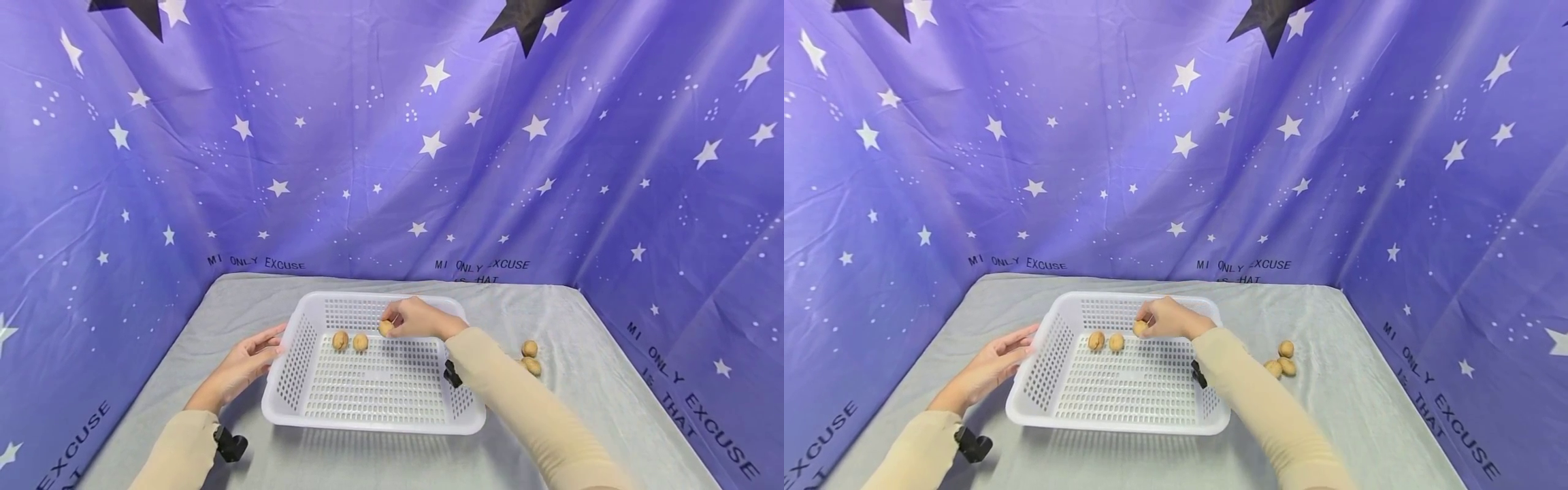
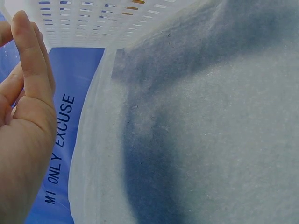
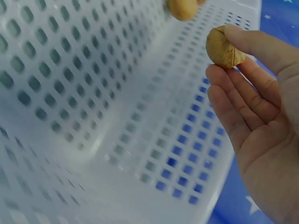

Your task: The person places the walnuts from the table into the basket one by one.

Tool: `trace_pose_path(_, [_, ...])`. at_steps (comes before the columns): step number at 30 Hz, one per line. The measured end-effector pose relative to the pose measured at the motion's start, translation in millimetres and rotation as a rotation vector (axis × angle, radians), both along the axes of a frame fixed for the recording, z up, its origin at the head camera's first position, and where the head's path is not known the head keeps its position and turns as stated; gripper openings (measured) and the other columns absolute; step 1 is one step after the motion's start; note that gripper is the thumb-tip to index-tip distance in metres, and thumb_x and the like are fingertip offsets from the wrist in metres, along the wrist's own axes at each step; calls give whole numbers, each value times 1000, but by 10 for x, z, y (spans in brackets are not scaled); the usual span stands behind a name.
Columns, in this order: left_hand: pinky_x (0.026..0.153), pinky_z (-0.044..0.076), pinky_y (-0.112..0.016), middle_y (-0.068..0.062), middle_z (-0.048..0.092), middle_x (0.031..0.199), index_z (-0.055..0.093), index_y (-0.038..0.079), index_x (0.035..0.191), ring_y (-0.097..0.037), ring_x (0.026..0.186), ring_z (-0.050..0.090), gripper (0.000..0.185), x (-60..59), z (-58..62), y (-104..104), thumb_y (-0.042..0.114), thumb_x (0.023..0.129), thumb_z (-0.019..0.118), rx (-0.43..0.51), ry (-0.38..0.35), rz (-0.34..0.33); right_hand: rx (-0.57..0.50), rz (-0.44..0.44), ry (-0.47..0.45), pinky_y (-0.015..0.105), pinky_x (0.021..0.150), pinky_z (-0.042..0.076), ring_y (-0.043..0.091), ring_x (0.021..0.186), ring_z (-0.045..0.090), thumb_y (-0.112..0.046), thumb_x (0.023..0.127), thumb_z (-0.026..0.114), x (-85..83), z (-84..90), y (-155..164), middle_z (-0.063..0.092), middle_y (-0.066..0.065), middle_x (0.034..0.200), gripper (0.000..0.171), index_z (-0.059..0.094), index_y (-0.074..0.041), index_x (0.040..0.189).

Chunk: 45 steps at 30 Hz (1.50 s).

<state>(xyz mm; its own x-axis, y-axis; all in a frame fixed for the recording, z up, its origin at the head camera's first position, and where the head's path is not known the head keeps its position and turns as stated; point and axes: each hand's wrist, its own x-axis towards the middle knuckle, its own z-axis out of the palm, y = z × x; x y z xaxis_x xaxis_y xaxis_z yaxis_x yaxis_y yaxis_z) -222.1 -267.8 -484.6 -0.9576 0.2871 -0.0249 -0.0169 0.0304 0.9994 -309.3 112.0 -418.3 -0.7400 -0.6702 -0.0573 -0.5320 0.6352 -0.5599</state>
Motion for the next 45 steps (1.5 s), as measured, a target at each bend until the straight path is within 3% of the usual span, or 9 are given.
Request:
trace_pose_path(12, [85,56,-33,-13,59,129,31,-2,155,-16,106,64,61,1,-8,3,10,102,59,24,16,-18,-18,-68,-118,30,91,52,13,97,65,-13,84,82,8,-363,-152,70,-2,103,33,70,-8,114])
trace_pose_path(25, [85,56,-34,-12,59,129,31,-1,155,-16,106,64,61,1,-5,1,11,102,58,27,21,-18,-17,-92,-80,29,89,53,15,98,65,-14,82,83,8,-455,-188,70,1,103,38,69,-6,116])
trace_pose_path(33, [85,56,-34,-8,61,127,31,-2,155,-16,106,65,61,-4,-17,1,11,102,59,33,16,-19,1,-73,-92,33,93,53,19,105,65,-16,85,81,17,-342,-122,69,6,116,43,66,-5,124])
trace_pose_path(45, [87,56,-36,-10,59,129,32,1,155,-18,107,64,61,-2,-12,-11,12,102,60,18,5,-16,12,-30,-9,33,92,52,22,107,65,-18,89,76,21,119,90,67,12,124,45,64,-5,130])
